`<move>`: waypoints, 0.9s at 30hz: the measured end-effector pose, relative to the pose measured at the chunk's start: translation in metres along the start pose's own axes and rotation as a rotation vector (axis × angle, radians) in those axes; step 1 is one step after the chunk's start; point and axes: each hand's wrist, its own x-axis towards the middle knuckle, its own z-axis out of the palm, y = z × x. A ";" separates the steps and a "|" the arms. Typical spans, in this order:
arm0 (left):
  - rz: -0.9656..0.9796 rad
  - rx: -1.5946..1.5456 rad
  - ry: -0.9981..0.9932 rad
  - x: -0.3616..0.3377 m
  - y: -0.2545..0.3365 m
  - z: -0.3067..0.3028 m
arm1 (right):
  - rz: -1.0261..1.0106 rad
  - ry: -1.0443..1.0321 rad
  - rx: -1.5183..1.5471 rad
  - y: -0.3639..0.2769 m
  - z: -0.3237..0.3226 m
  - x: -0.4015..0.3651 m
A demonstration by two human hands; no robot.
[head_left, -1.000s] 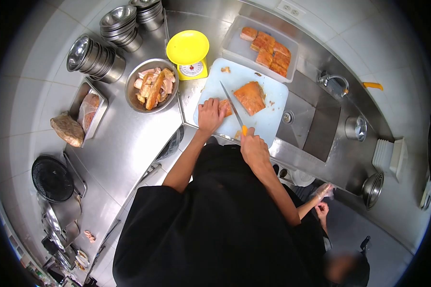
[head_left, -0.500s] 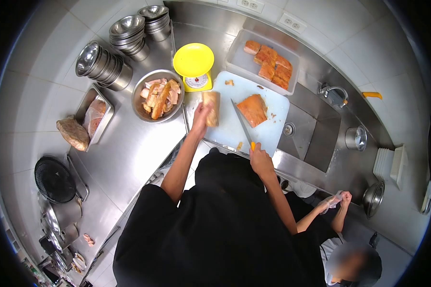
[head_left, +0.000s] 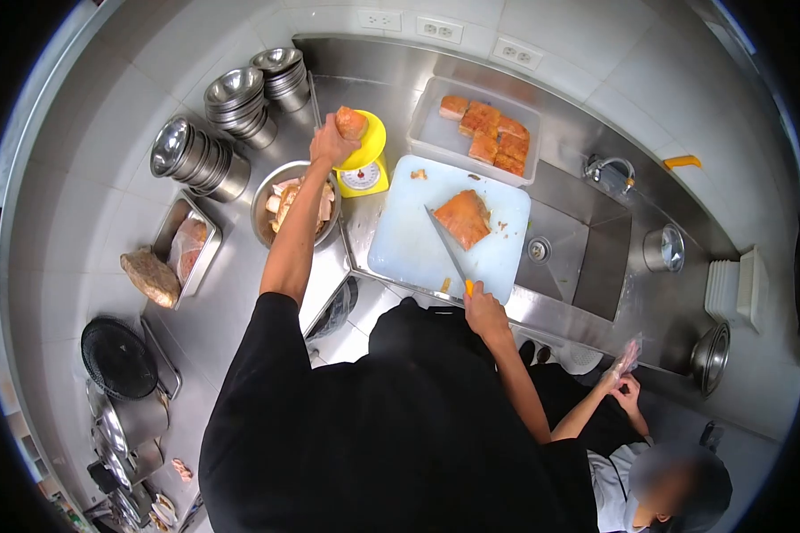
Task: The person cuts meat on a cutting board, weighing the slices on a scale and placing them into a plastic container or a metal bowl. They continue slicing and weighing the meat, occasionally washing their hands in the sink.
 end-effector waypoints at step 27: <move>0.027 0.079 0.005 -0.010 0.009 0.012 | 0.028 -0.040 0.089 0.010 0.019 -0.011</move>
